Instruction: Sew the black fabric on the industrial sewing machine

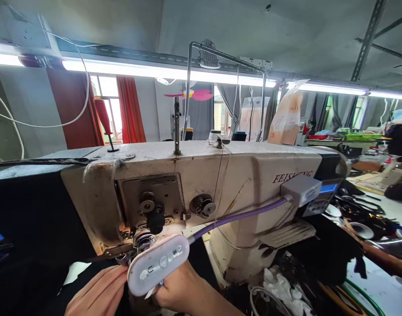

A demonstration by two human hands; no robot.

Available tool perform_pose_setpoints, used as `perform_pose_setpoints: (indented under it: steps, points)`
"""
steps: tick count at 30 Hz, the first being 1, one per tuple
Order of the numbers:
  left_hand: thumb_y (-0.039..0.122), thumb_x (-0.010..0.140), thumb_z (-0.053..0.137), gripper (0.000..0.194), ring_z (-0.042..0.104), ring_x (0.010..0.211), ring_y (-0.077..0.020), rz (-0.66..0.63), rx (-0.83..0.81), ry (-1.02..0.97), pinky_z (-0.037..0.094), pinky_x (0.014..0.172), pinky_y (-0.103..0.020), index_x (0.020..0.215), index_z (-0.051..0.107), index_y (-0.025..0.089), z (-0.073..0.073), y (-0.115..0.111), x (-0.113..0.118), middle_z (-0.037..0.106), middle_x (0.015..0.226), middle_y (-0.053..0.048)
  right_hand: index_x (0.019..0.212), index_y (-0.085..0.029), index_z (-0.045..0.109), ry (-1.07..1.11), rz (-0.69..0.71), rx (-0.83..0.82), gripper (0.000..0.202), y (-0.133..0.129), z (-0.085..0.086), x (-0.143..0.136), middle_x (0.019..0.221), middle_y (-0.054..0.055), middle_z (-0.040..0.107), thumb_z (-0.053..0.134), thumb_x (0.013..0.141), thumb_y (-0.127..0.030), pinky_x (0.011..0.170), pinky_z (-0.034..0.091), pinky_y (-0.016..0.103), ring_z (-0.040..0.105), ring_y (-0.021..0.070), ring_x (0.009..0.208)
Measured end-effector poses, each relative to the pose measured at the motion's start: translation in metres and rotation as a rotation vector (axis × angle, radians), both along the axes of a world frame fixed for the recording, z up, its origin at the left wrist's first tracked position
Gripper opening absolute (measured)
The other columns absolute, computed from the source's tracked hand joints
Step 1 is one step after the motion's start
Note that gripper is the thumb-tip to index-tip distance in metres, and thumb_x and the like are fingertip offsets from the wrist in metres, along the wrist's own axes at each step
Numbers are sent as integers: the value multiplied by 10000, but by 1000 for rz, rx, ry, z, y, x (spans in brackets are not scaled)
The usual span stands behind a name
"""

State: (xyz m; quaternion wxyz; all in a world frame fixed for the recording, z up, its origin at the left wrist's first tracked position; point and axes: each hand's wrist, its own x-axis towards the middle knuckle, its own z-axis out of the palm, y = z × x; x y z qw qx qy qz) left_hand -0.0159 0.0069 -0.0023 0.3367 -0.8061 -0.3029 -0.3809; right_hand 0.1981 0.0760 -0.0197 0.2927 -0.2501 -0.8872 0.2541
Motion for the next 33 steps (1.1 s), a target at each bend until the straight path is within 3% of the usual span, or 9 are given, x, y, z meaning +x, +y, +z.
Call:
perform_pose_setpoints:
  steps: [5, 8, 15, 20, 24, 33]
  points:
    - [24, 899, 524, 207, 744, 794, -157, 4, 74, -146, 625, 805, -242, 895, 704, 126, -5, 11, 3, 773, 810, -46, 902, -200, 700, 11, -35, 55, 208, -1, 1, -2, 761, 23, 672, 539, 773, -173, 755, 509, 257, 638, 228, 953]
    - [23, 879, 558, 192, 746, 799, -160, 13, 66, -163, 624, 826, -248, 909, 708, 139, -9, 14, 2, 773, 818, -34, 881, -212, 700, 29, -28, 73, 193, -4, 7, 0, 827, 28, 690, 537, 781, -200, 825, 501, 280, 634, 237, 999]
    - [37, 887, 541, 214, 748, 760, -157, 18, 94, -169, 633, 794, -245, 900, 713, 162, -8, 15, 1, 766, 796, -20, 908, -218, 703, 56, -80, 82, 212, -8, 15, 0, 941, 57, 715, 548, 767, -191, 773, 509, 284, 641, 257, 1013]
    - [35, 892, 539, 202, 739, 794, -164, 30, 61, -197, 633, 792, -255, 900, 707, 148, -7, 15, 3, 752, 823, -44, 990, -188, 707, 71, -94, 71, 295, -10, 10, 1, 1044, 66, 725, 524, 759, -177, 857, 500, 266, 655, 222, 986]
    - [20, 890, 539, 202, 724, 827, -160, 6, 20, -216, 627, 809, -267, 907, 699, 143, -7, 15, 2, 740, 845, -56, 981, -189, 707, 71, -74, 76, 299, -12, 11, 1, 1029, 60, 733, 510, 757, -163, 915, 483, 277, 663, 208, 967]
    - [-5, 882, 535, 230, 712, 873, -148, -54, -24, -193, 613, 831, -253, 945, 696, 147, -8, 16, -3, 745, 865, -50, 884, -195, 712, 82, -112, 161, 249, -18, 18, 4, 916, 49, 720, 499, 758, -161, 839, 480, 260, 639, 188, 877]
